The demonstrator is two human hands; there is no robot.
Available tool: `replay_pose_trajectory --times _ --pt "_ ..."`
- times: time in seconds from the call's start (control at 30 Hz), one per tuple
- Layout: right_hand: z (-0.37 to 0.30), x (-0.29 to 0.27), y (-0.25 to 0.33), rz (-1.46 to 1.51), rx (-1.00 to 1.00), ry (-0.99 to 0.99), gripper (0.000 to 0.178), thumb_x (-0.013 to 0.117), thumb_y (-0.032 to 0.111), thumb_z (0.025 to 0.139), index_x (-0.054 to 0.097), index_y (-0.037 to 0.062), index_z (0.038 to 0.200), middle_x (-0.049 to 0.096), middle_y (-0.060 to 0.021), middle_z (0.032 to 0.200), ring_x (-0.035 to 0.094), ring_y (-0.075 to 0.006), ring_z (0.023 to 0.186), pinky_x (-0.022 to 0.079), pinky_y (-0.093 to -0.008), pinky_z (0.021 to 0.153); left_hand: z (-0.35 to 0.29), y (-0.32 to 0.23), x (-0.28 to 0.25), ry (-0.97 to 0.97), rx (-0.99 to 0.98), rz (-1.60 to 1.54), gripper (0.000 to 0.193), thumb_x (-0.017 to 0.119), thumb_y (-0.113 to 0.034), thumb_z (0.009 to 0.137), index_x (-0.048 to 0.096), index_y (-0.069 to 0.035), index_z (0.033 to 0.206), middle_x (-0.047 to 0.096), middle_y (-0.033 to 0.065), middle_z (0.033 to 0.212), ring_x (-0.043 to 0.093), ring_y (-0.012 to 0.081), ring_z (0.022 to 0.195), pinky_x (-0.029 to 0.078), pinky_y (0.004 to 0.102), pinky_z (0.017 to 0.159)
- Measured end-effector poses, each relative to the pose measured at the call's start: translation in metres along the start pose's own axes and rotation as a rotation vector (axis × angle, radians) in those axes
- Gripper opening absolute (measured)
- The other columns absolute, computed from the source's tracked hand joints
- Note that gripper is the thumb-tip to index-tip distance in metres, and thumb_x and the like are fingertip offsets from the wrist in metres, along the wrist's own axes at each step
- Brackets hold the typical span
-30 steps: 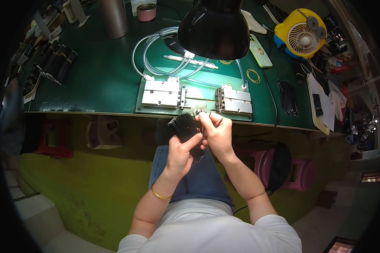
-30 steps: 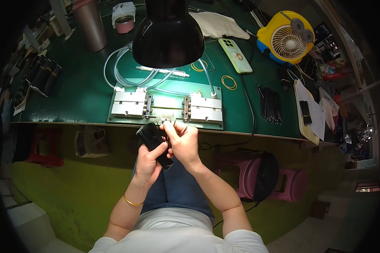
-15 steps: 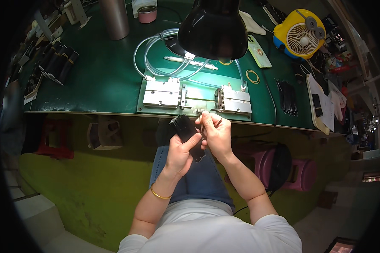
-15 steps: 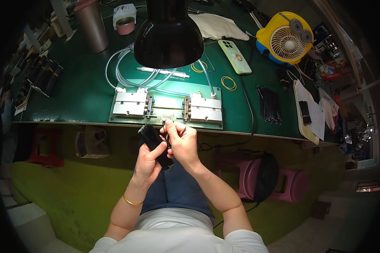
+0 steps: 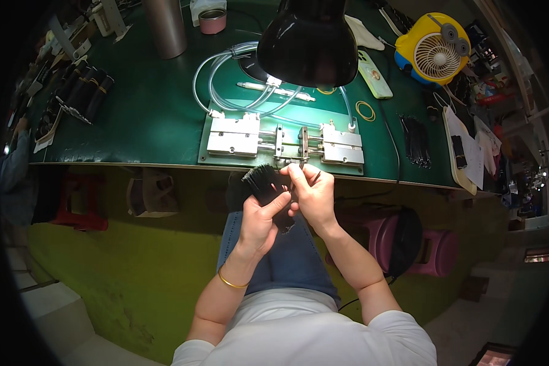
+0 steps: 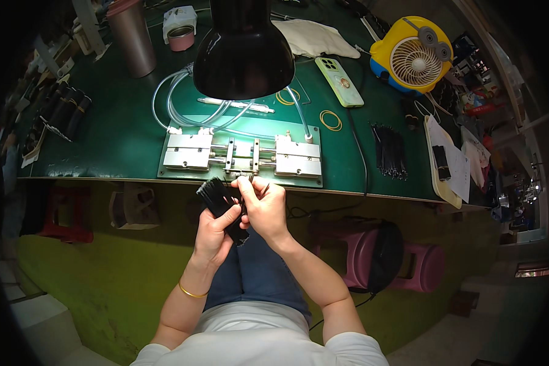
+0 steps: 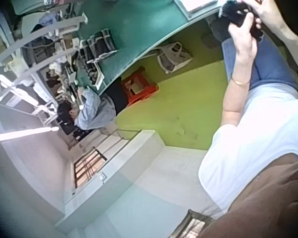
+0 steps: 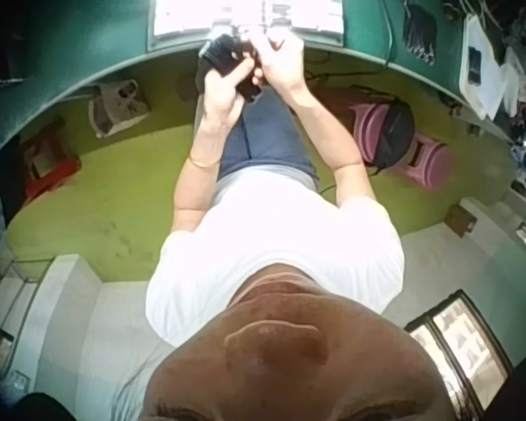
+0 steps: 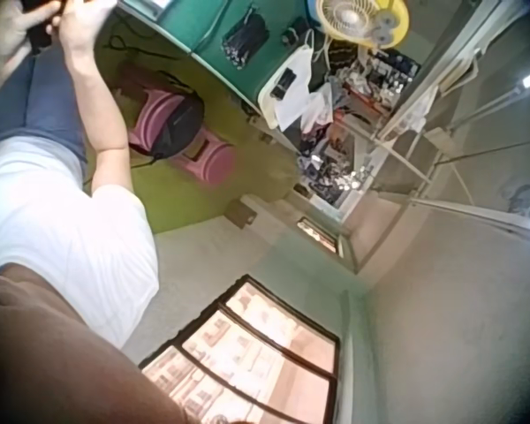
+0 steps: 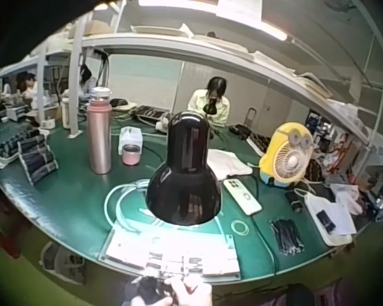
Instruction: Assembling and inspecting small black electronic components at a factory workstation.
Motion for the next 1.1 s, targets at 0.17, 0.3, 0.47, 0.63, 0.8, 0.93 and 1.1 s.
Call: replay_pose_trajectory --times 0.17,0.3,0.47,0.63,0.8,0.93,1.1 --pt "0.001 -0.002 -0.001 -0.008 -0.028 -0.004 0.024 0.052 0.017 0.086 0.059 -0.0027 0.074 0.049 -0.0010 0.048 0.041 -0.0034 0.033 0.033 -0.0180 0.029 0.002 0.000 0.001 0.006 -0.001 -0.003 0.011 0.057 -0.001 0.079 0.056 0.000 0.089 0.058 0.0059 0.080 0.057 0.0138 0.065 0.046 0.0237 0.057" --pt "0.002 -0.003 -0.002 0.008 -0.028 -0.024 0.027 0.054 0.019 0.085 0.060 -0.0027 0.071 0.052 -0.0020 0.048 0.041 -0.0030 0.033 0.031 -0.0174 0.029 0.003 0.000 0.001 0.023 -0.008 0.004 0.011 0.057 -0.001 0.079 0.056 0.000 0.090 0.058 0.0060 0.080 0.057 0.0137 0.066 0.047 0.0242 0.058" --pt "0.004 -0.003 -0.002 0.001 -0.030 -0.028 0.026 0.054 0.019 0.085 0.058 -0.0015 0.070 0.051 -0.0014 0.048 0.040 -0.0031 0.032 0.031 -0.0175 0.028 0.004 0.000 0.001 0.035 -0.016 0.021 0.012 0.056 -0.001 0.080 0.056 0.001 0.092 0.058 0.0061 0.081 0.057 0.0137 0.066 0.047 0.0247 0.059" --pt "0.003 -0.006 -0.005 0.028 0.010 -0.004 0.025 0.054 0.019 0.085 0.058 -0.0007 0.070 0.052 -0.0019 0.049 0.040 -0.0033 0.032 0.031 -0.0176 0.028 0.000 -0.003 0.004 0.031 -0.014 0.038 0.014 0.056 -0.001 0.080 0.056 0.001 0.093 0.058 0.0060 0.081 0.057 0.0138 0.067 0.047 0.0250 0.060" --pt "-0.003 0.000 0.002 0.003 -0.060 0.036 0.025 0.055 0.019 0.084 0.060 -0.0017 0.072 0.053 -0.0021 0.050 0.042 -0.0033 0.033 0.031 -0.0173 0.030 -0.002 -0.004 0.002 0.036 -0.001 0.040 0.014 0.056 0.000 0.079 0.056 0.001 0.093 0.058 0.0062 0.081 0.057 0.0141 0.065 0.047 0.0246 0.059" --pt "-0.006 0.002 0.006 0.036 -0.060 0.062 0.022 0.054 0.017 0.085 0.060 -0.0021 0.075 0.053 -0.0020 0.050 0.042 -0.0036 0.034 0.033 -0.0174 0.030 -0.004 -0.005 0.000 0.022 -0.002 0.044 0.013 0.057 0.000 0.078 0.056 0.001 0.092 0.058 0.0065 0.081 0.057 0.0144 0.063 0.047 0.0239 0.057" --pt "-0.003 -0.001 0.001 0.041 -0.017 0.017 0.021 0.053 0.015 0.085 0.060 -0.0026 0.076 0.051 -0.0015 0.050 0.043 -0.0043 0.033 0.033 -0.0181 0.029 -0.003 -0.003 0.001 -0.013 -0.028 0.048 0.012 0.058 0.001 0.078 0.056 0.002 0.090 0.058 0.0067 0.080 0.058 0.0147 0.063 0.047 0.0228 0.055"
Point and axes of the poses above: each hand's wrist, its own z-axis towards the middle knuckle, its own x-axis out of the palm, y = z × x, the point moved 4 cm from there along z, towards the middle knuckle
